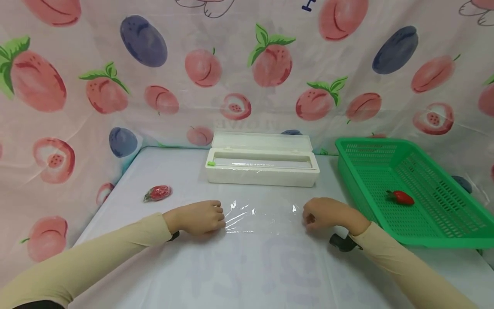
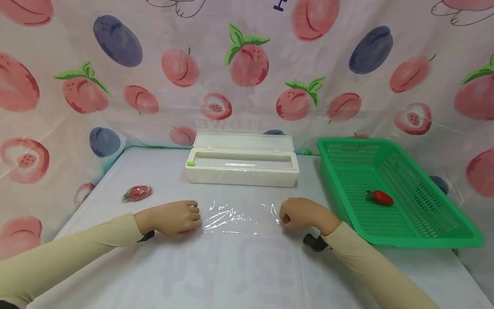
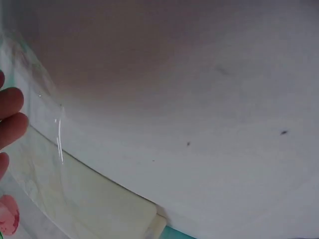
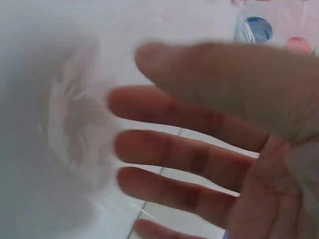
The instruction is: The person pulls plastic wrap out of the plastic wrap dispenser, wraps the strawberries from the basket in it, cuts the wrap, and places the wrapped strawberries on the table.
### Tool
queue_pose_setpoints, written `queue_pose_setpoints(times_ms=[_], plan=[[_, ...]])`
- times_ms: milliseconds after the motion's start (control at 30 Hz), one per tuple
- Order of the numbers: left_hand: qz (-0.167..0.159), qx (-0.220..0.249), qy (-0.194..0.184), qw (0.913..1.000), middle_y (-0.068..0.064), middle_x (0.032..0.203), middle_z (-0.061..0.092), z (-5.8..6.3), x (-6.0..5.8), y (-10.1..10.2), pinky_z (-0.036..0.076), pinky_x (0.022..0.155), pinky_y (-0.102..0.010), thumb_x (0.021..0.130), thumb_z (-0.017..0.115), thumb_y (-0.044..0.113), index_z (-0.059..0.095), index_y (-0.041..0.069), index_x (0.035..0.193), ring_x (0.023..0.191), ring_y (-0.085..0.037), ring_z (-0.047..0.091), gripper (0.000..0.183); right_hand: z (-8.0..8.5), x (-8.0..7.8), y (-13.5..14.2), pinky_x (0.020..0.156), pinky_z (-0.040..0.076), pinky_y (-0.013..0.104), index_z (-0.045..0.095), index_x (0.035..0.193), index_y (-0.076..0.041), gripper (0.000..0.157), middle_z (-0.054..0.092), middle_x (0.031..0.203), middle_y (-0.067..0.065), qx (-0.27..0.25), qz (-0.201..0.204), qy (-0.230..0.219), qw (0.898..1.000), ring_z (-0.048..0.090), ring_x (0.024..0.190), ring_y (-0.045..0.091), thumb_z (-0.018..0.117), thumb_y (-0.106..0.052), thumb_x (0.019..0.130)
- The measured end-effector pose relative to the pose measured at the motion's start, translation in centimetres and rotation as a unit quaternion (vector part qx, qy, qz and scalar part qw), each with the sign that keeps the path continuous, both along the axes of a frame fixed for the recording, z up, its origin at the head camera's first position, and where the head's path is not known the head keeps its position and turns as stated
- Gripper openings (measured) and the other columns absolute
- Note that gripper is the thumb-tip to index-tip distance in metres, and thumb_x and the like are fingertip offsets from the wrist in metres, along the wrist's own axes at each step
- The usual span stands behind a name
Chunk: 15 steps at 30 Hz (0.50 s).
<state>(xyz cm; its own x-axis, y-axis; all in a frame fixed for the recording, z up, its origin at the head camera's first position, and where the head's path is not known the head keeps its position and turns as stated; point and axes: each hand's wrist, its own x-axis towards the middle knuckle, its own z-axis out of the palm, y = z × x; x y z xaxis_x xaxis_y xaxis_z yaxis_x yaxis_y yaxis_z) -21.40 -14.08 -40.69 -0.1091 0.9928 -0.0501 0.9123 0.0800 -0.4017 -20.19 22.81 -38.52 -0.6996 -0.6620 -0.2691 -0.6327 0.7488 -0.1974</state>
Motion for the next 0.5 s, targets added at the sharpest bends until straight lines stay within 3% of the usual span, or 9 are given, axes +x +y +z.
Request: queue_pose_setpoints(times_ms=[100, 200, 400, 500], plan=[[0.009, 0.032, 0.008, 0.9994, 0.005, 0.078, 0.059, 0.4, -0.4, 0.6, 0.045, 0.082, -0.029, 0.087, 0.062, 0.025, 0.057, 0.015, 0.088, 0.073, -0.013, 0.053, 0.011, -0.3, -0.5, -0.1, 0.057, 0.039, 0.02, 0.065, 0.072, -0.015, 0.01, 0.053, 0.065, -0.008, -0.027, 0.019, 0.035, 0.999, 0.043, 0.062, 0.003, 0.075, -0.014, 0.074], [0.029, 0.051, 0.002, 0.9983, 0.004, 0.085, 0.058, 0.5, -0.8, 1.1, 0.044, 0.084, -0.03, 0.085, 0.064, 0.03, 0.058, 0.016, 0.097, 0.079, -0.015, 0.055, 0.019, -0.7, -0.8, -0.4, 0.06, 0.042, 0.021, 0.066, 0.08, -0.013, 0.015, 0.056, 0.07, -0.006, -0.043, 0.035, 0.061, 0.997, 0.046, 0.065, 0.003, 0.077, -0.012, 0.07], [0.093, 0.034, -0.038, 0.9944, 0.003, 0.095, 0.06, -0.3, -1.7, 1.3, 0.044, 0.091, -0.035, 0.081, 0.065, 0.042, 0.059, 0.019, 0.106, 0.09, -0.016, 0.057, 0.035, -1.2, -0.8, -0.7, 0.064, 0.045, 0.024, 0.066, 0.089, -0.013, 0.024, 0.06, 0.077, -0.007, -0.034, 0.026, 0.061, 0.997, 0.05, 0.07, 0.005, 0.078, -0.013, 0.068], [0.108, 0.023, -0.054, 0.9924, 0.003, 0.096, 0.06, -0.7, -1.9, 1.2, 0.043, 0.094, -0.036, 0.081, 0.065, 0.044, 0.059, 0.019, 0.109, 0.091, -0.016, 0.057, 0.038, -1.4, -0.8, -0.6, 0.065, 0.046, 0.025, 0.067, 0.091, -0.012, 0.026, 0.061, 0.077, -0.006, -0.029, 0.023, 0.051, 0.998, 0.051, 0.071, 0.006, 0.079, -0.013, 0.068]])
